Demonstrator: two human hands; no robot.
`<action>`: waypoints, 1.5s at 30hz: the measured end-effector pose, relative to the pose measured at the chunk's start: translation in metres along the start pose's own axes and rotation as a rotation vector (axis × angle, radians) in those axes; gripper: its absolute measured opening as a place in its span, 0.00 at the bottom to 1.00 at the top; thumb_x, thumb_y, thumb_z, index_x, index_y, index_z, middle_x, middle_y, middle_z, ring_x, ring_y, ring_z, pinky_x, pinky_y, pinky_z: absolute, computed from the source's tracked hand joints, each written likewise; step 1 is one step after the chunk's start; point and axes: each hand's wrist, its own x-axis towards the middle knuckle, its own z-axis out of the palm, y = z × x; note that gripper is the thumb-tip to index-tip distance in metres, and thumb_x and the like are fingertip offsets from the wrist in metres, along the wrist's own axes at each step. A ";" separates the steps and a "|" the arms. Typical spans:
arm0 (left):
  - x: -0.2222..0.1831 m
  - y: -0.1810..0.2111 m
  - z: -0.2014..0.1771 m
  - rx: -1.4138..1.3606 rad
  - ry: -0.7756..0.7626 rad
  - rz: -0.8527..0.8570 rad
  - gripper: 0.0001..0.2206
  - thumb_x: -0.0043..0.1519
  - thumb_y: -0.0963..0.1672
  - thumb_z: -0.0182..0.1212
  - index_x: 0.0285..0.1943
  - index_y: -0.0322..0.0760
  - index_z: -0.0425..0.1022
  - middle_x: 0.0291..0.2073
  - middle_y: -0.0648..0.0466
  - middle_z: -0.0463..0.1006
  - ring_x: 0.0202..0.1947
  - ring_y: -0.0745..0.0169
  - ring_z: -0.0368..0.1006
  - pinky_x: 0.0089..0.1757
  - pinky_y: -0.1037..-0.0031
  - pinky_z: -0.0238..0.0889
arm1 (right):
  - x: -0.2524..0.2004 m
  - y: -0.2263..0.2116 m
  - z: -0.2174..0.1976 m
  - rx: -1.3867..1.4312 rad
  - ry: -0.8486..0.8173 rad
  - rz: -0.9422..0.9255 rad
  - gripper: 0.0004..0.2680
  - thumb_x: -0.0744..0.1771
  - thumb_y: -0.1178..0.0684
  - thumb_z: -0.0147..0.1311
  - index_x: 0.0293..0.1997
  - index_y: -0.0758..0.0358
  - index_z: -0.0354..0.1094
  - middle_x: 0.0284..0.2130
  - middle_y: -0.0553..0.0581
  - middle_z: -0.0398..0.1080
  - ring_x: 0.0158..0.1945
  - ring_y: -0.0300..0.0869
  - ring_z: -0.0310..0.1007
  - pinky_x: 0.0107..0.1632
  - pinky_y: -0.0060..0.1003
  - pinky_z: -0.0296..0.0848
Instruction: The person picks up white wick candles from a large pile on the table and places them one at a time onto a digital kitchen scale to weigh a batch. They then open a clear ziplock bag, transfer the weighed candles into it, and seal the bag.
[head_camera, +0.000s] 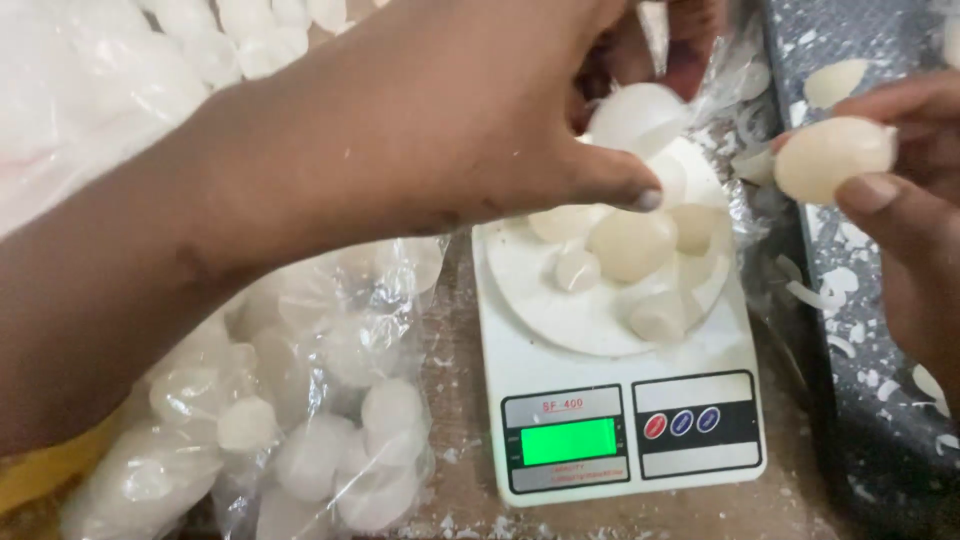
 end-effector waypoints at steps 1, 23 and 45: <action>-0.003 0.000 -0.003 0.032 0.050 -0.008 0.21 0.56 0.53 0.73 0.48 0.40 0.72 0.36 0.55 0.79 0.37 0.63 0.78 0.36 0.69 0.69 | 0.006 -0.008 0.001 0.021 0.011 -0.011 0.15 0.71 0.52 0.48 0.64 0.71 0.56 0.46 0.71 0.71 0.54 0.50 0.77 0.67 0.48 0.74; -0.028 0.030 -0.011 0.259 -0.455 -0.551 0.23 0.53 0.51 0.70 0.56 0.42 0.72 0.44 0.50 0.79 0.49 0.52 0.75 0.44 0.58 0.69 | 0.000 0.004 0.003 -0.199 -0.335 0.069 0.17 0.58 0.56 0.69 0.48 0.64 0.70 0.36 0.60 0.76 0.38 0.42 0.82 0.45 0.40 0.80; -0.042 0.024 0.002 0.235 -0.254 -0.153 0.10 0.58 0.37 0.63 0.45 0.28 0.69 0.37 0.43 0.75 0.39 0.46 0.74 0.40 0.56 0.66 | -0.003 0.012 0.005 -0.386 -0.323 0.093 0.17 0.55 0.49 0.74 0.42 0.58 0.72 0.34 0.52 0.78 0.27 0.35 0.72 0.31 0.33 0.72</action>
